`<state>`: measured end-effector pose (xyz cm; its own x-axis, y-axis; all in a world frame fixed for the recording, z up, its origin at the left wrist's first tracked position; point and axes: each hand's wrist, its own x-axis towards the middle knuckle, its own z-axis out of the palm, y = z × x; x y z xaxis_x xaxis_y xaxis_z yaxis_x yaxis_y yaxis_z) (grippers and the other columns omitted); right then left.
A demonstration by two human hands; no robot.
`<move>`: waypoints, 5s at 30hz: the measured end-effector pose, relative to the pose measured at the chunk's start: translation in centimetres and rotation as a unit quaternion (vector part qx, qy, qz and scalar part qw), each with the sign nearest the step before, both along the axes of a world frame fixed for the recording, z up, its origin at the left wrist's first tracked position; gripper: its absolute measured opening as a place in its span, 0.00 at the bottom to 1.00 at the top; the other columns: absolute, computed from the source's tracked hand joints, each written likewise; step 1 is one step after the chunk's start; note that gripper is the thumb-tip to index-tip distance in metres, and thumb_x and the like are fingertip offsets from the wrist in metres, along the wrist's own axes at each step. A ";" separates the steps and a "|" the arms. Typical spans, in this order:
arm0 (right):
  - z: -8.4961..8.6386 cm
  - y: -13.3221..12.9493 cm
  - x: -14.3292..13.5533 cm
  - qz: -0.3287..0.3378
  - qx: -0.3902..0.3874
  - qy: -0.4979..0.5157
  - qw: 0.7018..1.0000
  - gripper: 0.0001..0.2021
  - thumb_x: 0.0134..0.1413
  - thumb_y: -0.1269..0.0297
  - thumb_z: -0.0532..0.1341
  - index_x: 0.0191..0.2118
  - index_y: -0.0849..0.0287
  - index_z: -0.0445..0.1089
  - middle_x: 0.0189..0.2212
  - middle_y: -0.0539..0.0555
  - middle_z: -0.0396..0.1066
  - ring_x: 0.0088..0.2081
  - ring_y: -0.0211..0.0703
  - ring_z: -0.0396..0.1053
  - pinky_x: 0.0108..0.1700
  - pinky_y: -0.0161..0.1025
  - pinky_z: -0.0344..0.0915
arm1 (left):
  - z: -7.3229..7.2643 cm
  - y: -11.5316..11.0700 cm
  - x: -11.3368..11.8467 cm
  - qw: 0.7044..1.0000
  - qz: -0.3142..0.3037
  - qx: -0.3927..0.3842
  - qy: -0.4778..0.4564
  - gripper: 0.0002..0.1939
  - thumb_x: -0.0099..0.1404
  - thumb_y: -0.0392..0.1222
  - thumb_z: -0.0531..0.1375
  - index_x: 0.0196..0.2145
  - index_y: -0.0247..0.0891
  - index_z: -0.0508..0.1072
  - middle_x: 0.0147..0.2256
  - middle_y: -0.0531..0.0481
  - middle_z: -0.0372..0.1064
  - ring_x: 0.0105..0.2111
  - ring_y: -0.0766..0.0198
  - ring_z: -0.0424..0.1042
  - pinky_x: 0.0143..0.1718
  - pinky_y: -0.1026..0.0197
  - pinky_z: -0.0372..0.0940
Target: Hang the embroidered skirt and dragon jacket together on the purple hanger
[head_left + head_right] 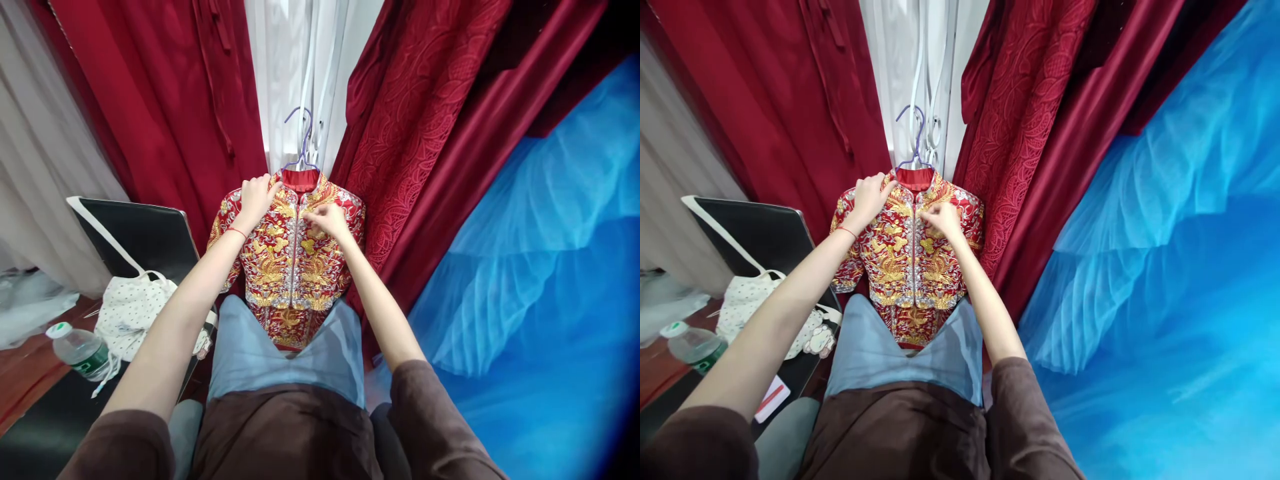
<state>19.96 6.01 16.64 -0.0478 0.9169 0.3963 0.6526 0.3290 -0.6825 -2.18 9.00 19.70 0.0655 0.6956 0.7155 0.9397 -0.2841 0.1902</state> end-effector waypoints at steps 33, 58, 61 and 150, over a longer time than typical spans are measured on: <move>2.1 2.0 5.4 -0.195 0.170 -0.212 0.942 0.28 0.75 0.50 0.39 0.43 0.58 0.74 0.37 0.61 0.78 0.39 0.51 0.74 0.41 0.40 0.59 | 1.0 2.7 -7.5 0.991 -0.031 -0.104 -0.077 0.27 0.68 0.65 0.51 0.27 0.40 0.73 0.26 0.49 0.69 0.31 0.59 0.66 0.33 0.59 0.52; -0.9 3.4 6.1 -0.174 0.259 -0.164 0.936 0.31 0.74 0.50 0.34 0.40 0.60 0.71 0.37 0.64 0.74 0.42 0.52 0.71 0.51 0.48 0.64 | -0.6 -1.0 -5.6 0.994 0.079 -0.067 -0.038 0.30 0.73 0.66 0.43 0.40 0.43 0.76 0.43 0.39 0.78 0.46 0.46 0.75 0.41 0.56 0.58; -0.8 3.9 5.5 -0.186 0.238 -0.155 0.941 0.29 0.73 0.52 0.36 0.42 0.62 0.71 0.39 0.67 0.74 0.45 0.56 0.71 0.52 0.53 0.63 | -0.7 -1.0 -5.5 0.994 0.083 -0.067 -0.034 0.31 0.73 0.67 0.43 0.40 0.43 0.76 0.42 0.38 0.78 0.46 0.45 0.75 0.41 0.56 0.59; -34.8 -12.0 -3.4 0.135 0.110 -0.349 0.921 0.09 0.68 0.69 0.58 0.46 0.61 0.76 0.29 0.53 0.77 0.29 0.37 0.72 0.30 0.32 0.57 | -22.9 -11.1 6.1 0.991 -0.079 -0.073 -0.079 0.42 0.71 0.54 0.50 0.72 0.26 0.43 0.74 0.27 0.34 0.75 0.44 0.31 0.72 0.39 0.36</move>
